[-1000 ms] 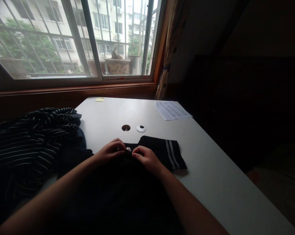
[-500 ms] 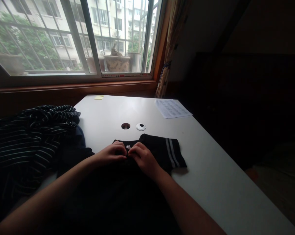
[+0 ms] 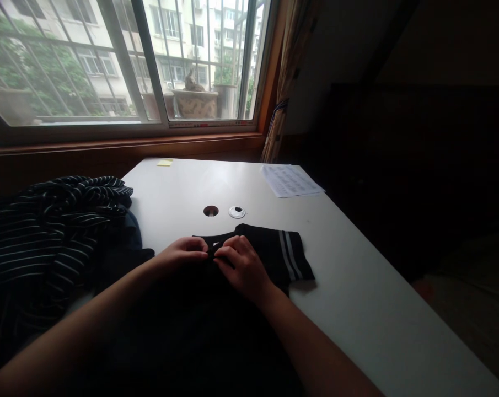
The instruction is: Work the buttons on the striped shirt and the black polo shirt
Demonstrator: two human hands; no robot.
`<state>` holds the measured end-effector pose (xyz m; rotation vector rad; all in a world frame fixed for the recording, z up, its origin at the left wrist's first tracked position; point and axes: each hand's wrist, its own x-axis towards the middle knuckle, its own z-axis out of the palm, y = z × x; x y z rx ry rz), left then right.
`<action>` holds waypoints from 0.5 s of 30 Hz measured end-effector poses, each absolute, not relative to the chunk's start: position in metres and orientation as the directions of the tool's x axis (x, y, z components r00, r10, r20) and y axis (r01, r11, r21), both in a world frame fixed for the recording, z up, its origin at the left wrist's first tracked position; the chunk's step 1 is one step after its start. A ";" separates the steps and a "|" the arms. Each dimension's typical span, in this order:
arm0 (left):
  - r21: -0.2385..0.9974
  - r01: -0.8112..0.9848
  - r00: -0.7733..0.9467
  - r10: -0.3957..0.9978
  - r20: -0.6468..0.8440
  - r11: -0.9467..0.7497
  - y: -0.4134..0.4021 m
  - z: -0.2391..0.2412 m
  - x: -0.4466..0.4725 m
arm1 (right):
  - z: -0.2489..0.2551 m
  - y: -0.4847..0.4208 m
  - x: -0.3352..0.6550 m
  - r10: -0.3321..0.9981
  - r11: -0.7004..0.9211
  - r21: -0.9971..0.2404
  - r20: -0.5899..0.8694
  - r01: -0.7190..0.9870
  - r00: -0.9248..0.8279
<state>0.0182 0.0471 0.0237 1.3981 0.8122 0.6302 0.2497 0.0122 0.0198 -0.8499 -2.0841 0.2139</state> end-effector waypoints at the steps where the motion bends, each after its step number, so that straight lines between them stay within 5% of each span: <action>1: 0.990 0.066 0.604 0.785 -0.138 0.123 0.047 0.024 0.018 | 0.020 0.013 0.250 0.645 0.746 -0.436 0.661 0.503 -0.384; 5: 0.985 0.070 0.659 0.734 -0.164 0.158 0.046 0.028 0.018 | 0.020 0.015 0.251 0.675 0.710 -0.459 0.659 0.533 -0.331; 15: 0.963 0.248 0.643 0.761 -0.082 -0.106 0.041 0.023 0.029 | 0.018 0.008 0.244 0.654 0.735 -0.472 0.684 0.487 -0.323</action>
